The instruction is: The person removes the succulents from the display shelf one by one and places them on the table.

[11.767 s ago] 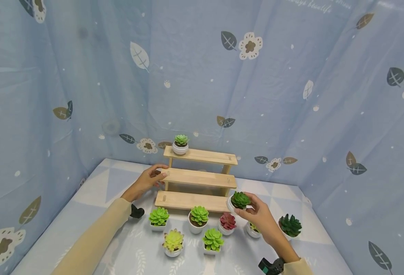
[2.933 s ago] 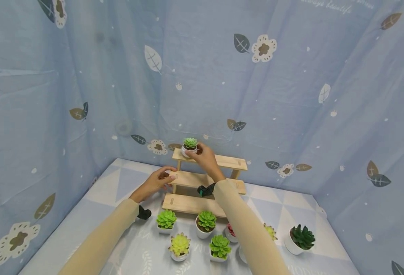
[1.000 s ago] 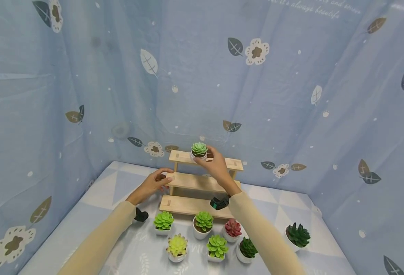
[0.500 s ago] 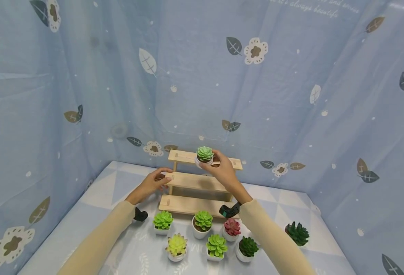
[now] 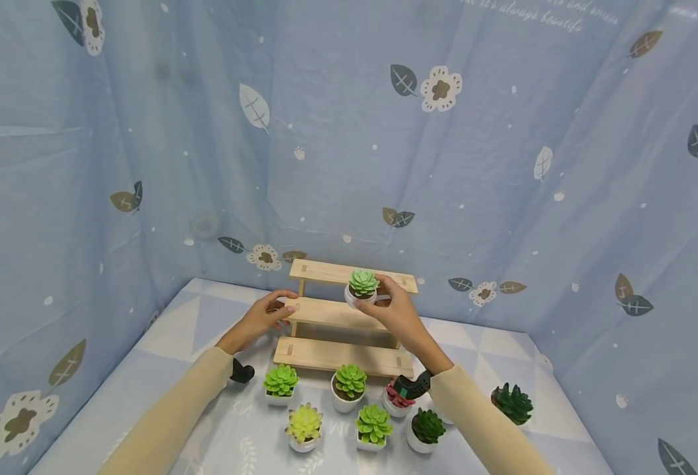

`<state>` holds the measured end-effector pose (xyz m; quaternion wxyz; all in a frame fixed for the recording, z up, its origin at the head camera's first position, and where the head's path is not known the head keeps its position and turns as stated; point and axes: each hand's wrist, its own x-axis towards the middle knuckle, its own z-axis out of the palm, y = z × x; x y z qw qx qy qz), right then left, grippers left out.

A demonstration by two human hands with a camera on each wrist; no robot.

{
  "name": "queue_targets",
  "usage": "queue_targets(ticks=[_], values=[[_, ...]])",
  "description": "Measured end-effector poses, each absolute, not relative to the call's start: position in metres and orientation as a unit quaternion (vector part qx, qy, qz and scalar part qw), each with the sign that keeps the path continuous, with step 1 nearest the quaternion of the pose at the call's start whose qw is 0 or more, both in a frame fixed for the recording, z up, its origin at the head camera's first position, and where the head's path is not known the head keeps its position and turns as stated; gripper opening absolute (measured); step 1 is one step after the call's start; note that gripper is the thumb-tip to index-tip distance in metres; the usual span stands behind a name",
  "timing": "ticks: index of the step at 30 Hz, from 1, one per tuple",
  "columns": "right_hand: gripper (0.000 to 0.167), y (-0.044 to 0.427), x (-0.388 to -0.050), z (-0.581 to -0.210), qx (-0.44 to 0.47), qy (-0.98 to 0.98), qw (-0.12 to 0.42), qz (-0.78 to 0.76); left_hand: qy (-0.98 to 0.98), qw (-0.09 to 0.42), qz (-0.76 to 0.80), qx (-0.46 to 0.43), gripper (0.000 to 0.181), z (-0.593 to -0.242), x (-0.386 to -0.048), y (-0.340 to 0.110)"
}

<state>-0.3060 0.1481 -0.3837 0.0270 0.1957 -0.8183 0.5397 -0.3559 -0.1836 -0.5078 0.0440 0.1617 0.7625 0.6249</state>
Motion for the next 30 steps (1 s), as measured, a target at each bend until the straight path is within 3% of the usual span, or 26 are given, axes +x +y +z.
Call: queue_targets(ticks=[30], values=[[0.066, 0.190, -0.263, -0.403, 0.141, -0.824, -0.007, 0.549, 0.764, 0.038, 0.621, 0.174, 0.048, -0.510, -0.355, -0.186]])
